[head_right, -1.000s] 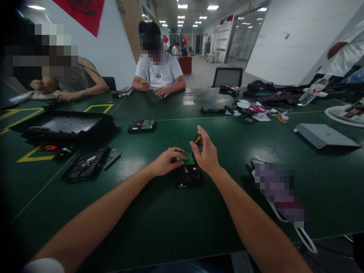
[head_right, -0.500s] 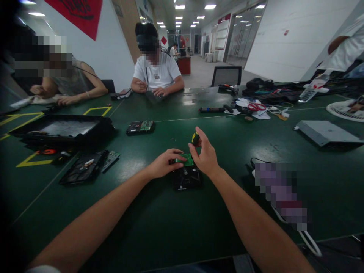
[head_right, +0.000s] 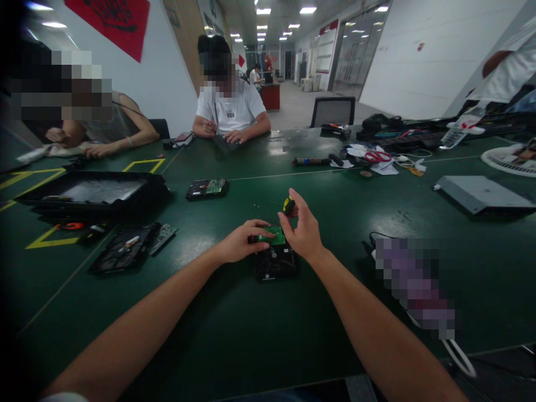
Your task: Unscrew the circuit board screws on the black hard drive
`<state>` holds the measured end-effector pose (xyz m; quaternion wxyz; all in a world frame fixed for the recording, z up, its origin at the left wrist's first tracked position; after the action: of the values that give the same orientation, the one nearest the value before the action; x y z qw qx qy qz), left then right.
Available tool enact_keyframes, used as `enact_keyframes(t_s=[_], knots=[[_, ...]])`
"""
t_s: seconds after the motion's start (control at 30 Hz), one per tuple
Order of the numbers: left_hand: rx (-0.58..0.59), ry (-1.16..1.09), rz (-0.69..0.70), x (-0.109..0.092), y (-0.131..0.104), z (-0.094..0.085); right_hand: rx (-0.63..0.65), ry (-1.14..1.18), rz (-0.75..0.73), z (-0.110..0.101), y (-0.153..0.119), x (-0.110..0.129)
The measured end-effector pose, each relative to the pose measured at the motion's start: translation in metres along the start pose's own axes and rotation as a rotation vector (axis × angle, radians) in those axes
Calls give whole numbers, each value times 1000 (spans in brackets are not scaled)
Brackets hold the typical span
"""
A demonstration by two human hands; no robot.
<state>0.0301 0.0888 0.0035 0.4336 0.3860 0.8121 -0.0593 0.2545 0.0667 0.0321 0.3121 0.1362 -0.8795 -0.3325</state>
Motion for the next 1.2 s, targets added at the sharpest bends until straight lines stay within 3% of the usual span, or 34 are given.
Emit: enact_keyframes(t_s=[0.23,0.5,0.7,0.93,1.2], knots=[[-18,19,1,-4,0,0,-4,19,-23,1,1,2],[-55,26,-24,4,7,1,-143,87,-124,9,3,-8],[-60,-13,-31,6,9,2,-73,186,-130,8,3,-7],[-48,-3,-35,4,9,0,-161,91,-134,7,1,-7],[-43,-7,-19,8,9,1,-132,149,-105,6,3,-7]])
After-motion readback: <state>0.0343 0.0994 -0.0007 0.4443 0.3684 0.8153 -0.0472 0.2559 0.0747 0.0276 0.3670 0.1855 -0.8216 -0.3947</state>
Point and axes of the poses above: each hand's wrist, its own y-axis towards the middle knuckle, its own z-axis out of the palm, x = y × z, the point moved 2 cm from there along y, towards the middle knuckle, and after that the axes turned 8 degrees about -y, right-handed, at the moved point
